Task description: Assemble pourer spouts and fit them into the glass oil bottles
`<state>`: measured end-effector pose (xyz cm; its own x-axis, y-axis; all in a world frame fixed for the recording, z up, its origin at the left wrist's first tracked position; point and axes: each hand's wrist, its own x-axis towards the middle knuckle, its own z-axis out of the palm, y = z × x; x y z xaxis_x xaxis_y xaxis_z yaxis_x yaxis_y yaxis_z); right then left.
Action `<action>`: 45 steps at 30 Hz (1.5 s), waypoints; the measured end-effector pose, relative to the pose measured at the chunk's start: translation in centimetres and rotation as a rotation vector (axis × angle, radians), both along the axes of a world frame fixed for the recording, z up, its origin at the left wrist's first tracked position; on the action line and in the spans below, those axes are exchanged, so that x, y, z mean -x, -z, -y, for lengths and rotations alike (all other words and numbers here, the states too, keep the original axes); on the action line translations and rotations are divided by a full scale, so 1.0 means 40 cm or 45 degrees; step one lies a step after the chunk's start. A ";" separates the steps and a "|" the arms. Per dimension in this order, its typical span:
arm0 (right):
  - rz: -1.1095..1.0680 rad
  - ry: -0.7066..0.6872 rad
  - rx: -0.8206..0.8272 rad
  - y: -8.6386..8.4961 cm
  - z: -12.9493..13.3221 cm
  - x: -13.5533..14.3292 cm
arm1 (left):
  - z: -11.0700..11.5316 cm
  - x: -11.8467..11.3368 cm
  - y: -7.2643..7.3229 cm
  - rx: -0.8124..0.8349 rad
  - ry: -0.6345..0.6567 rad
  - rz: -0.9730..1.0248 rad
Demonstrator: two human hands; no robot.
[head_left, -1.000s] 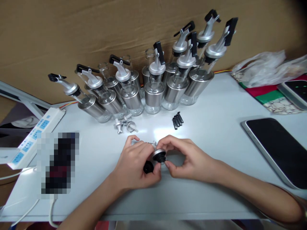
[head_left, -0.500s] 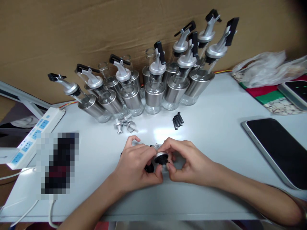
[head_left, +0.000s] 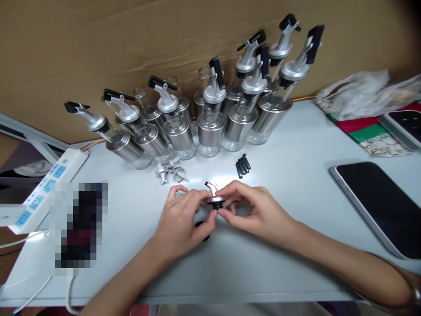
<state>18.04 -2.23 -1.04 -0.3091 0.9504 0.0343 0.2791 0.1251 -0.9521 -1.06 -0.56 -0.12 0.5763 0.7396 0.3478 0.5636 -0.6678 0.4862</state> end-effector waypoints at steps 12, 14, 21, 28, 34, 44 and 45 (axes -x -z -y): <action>0.079 0.002 -0.073 0.009 -0.002 -0.011 | -0.008 0.009 0.013 -0.066 0.139 -0.092; 0.043 -0.032 -0.053 0.004 0.001 -0.011 | -0.007 0.009 0.011 -0.082 0.128 -0.050; 0.203 0.021 -0.078 -0.017 0.006 -0.010 | -0.009 0.008 0.001 -0.161 0.060 -0.005; 0.641 0.032 -0.360 -0.001 -0.017 -0.014 | -0.007 0.003 0.004 -0.182 0.042 0.003; 0.644 -0.092 -0.354 -0.005 -0.010 -0.010 | -0.006 0.004 0.009 -0.170 0.009 -0.022; 1.184 0.248 -0.691 0.019 -0.027 -0.031 | -0.004 0.004 0.013 -0.097 -0.016 0.001; 1.243 0.246 -0.677 0.021 -0.028 -0.032 | -0.004 0.004 0.012 -0.093 -0.018 -0.002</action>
